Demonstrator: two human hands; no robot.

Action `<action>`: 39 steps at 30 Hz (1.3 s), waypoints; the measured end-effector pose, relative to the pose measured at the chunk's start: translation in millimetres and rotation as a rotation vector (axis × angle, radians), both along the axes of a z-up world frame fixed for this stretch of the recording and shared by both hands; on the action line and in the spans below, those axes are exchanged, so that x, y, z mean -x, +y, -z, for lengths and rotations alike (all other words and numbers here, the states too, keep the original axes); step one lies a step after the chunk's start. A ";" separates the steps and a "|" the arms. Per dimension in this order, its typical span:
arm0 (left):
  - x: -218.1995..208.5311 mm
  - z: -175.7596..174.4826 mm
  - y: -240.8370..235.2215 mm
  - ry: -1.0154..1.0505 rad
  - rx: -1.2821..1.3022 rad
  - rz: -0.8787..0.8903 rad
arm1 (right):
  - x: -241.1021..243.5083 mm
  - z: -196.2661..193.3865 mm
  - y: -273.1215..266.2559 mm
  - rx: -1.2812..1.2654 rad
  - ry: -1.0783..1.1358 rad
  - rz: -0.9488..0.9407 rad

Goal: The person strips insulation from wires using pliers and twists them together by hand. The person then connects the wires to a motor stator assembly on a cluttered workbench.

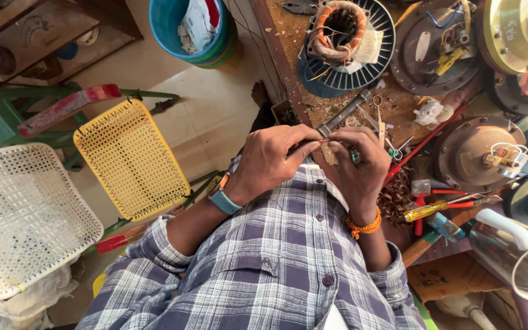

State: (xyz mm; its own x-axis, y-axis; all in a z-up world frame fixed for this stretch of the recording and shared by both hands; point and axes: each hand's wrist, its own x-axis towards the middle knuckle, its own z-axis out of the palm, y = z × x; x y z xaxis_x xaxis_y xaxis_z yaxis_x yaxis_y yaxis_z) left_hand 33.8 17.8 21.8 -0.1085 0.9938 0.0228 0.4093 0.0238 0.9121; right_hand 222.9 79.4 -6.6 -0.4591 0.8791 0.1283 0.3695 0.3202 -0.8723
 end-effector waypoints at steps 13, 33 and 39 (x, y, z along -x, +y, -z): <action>-1.4 36.5 -9.7 -1.177 0.381 0.198 | -17.1 26.5 -10.3 1.126 0.705 -0.083; 13.2 -43.0 6.6 -0.602 -0.026 0.258 | -0.8 43.6 -7.1 1.040 0.895 0.289; 6.7 -86.4 -12.8 -0.650 -0.423 0.854 | -5.3 46.1 -14.2 1.112 0.933 0.285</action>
State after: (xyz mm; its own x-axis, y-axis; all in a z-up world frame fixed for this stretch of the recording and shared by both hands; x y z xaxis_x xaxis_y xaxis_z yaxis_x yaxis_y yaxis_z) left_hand 27.1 5.0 108.2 0.4822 0.6755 0.5579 -0.4050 -0.3928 0.8257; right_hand 228.2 65.2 -52.7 -0.3903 0.7660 -0.5108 -0.5157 -0.6415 -0.5680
